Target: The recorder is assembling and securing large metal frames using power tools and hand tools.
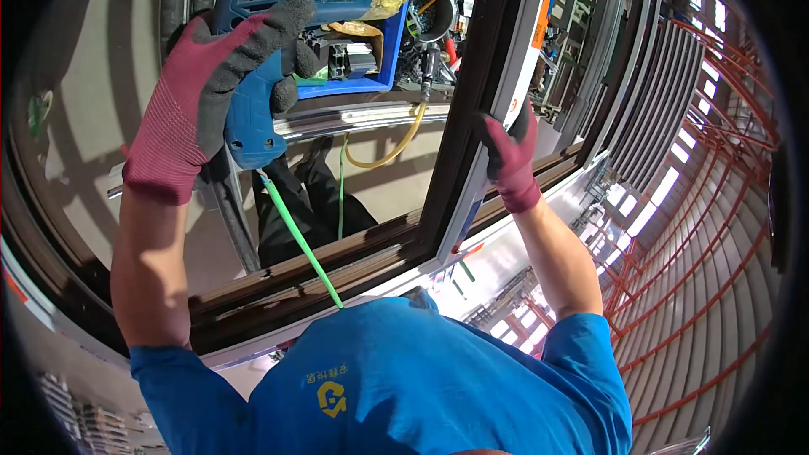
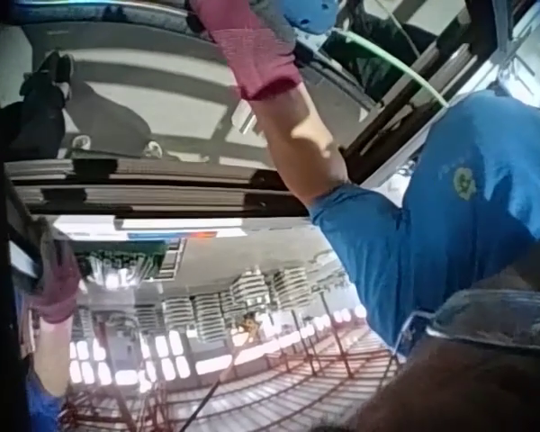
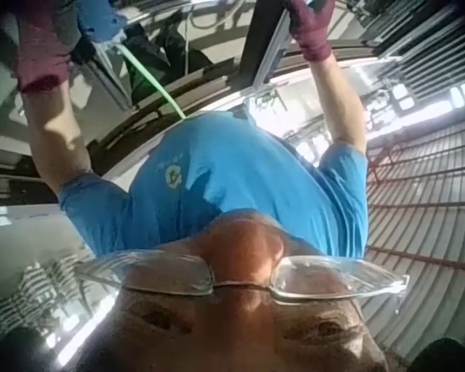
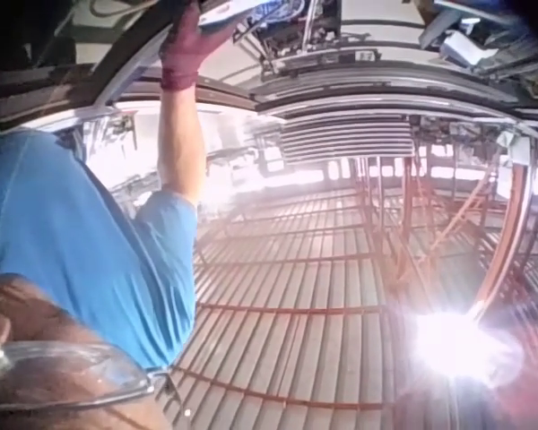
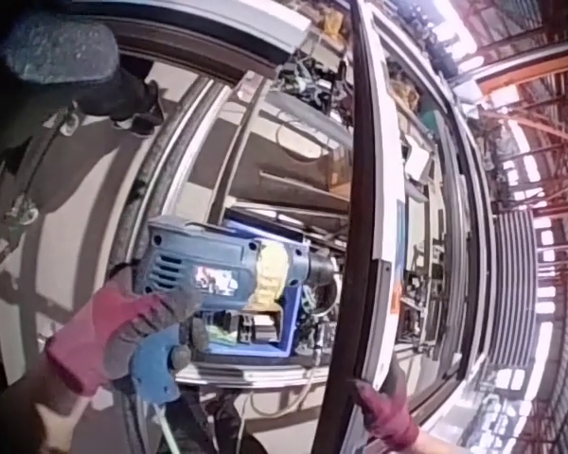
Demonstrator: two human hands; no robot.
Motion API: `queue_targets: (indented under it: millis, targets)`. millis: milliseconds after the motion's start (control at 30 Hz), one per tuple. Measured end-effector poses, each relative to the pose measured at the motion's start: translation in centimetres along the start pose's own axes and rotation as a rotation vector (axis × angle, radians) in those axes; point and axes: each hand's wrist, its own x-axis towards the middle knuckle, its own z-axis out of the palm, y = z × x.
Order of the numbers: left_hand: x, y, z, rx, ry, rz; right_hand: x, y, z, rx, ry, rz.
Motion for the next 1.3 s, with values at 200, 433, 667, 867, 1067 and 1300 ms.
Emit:
queue_targets:
  millis: [200,433,667,867,1067,1300]
  targets:
    - [0.7,-2.5,-3.0,0.836,0.039,0.603,0.2,0.3,0.0,-0.038,0.022,-0.088]
    - [0.9,-1.4,-1.2,0.218,-0.011,0.137,1.0,-2.3,0.3,0.690,0.051,0.303]
    - [0.9,-0.8,-0.7,0.102,-0.004,0.068,1.1,-2.0,0.2,0.608,0.033,0.221]
    - [0.0,-0.2,0.1,0.098,0.013,0.137,0.8,-1.4,0.3,0.343,0.017,0.079]
    - [-0.8,1.3,1.0,0.014,0.052,0.083,2.0,-2.7,0.3,0.686,0.002,0.258]
    - [-6.6,1.6,3.1,0.056,0.108,0.035,2.6,-4.1,-0.2,0.463,0.107,0.257]
